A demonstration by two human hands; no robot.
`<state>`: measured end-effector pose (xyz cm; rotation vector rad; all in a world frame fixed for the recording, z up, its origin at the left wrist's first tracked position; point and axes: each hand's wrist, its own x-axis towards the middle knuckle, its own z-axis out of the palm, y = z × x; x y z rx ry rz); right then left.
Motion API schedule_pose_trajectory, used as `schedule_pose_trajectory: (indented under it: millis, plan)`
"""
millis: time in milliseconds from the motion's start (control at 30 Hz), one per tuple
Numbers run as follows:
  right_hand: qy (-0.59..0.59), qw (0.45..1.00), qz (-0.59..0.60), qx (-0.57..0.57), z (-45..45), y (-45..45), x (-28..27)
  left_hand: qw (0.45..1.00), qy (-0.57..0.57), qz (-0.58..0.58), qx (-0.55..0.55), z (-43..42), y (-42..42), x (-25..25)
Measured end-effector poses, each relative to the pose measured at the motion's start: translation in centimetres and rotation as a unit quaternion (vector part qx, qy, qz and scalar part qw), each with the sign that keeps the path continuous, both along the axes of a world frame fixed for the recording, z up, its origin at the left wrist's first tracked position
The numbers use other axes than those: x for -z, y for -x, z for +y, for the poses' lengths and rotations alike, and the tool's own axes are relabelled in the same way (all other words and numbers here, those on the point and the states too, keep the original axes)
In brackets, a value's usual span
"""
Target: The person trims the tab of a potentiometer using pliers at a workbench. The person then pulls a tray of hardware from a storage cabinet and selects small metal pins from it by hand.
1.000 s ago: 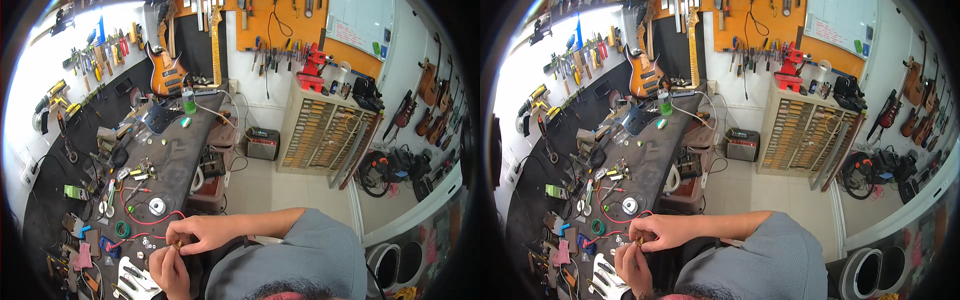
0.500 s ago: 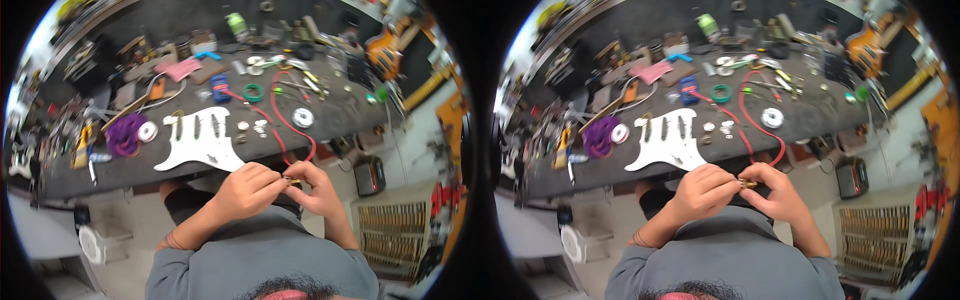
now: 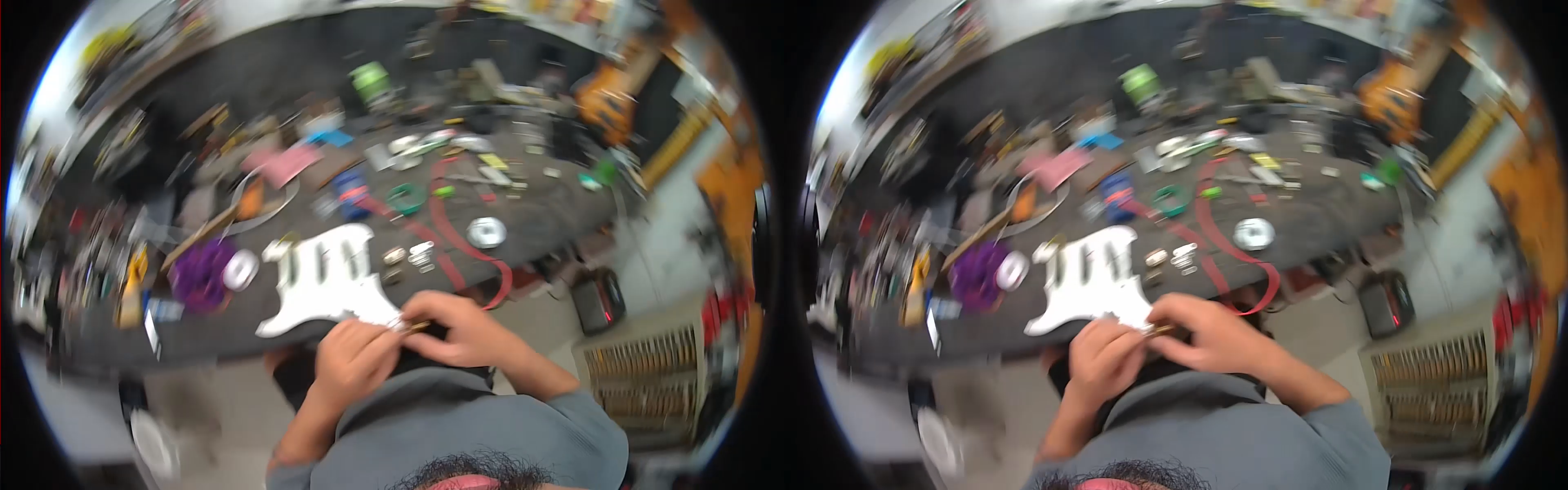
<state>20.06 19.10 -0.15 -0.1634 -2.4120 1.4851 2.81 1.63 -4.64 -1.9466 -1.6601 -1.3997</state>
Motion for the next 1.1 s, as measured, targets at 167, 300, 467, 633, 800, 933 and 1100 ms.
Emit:
schedule_pose_trajectory:
  millis: [167,300,467,633,800,933,1100]
  plan:
    - [0.073,0.992,0.080,0.072,5.8,-1.7,-3.2,0.998,0.006,-0.064,0.017,2.6,-0.1,-1.4]
    - [0.191,0.955,0.159,0.161,14.1,-3.6,-7.0,0.987,0.038,-0.111,0.108,7.3,-0.1,-3.3]
    - [0.274,0.886,0.298,0.227,29.6,-4.5,-11.2,0.950,0.130,-0.220,0.181,14.6,0.1,-6.0]
    - [0.241,0.879,0.300,0.283,44.2,-6.4,-14.7,0.878,0.249,-0.353,0.206,23.1,-1.8,-9.5]
    - [0.272,0.863,0.308,0.295,54.3,-7.9,-18.2,0.871,0.327,-0.310,0.194,32.7,-6.1,-16.1]
    - [0.310,0.839,0.310,0.322,62.5,-8.2,-21.3,0.882,0.351,-0.271,0.159,40.1,-9.5,-21.7]
    - [0.303,0.853,0.262,0.335,69.2,-7.5,-24.8,0.894,0.349,-0.235,0.156,46.4,-11.9,-26.7]
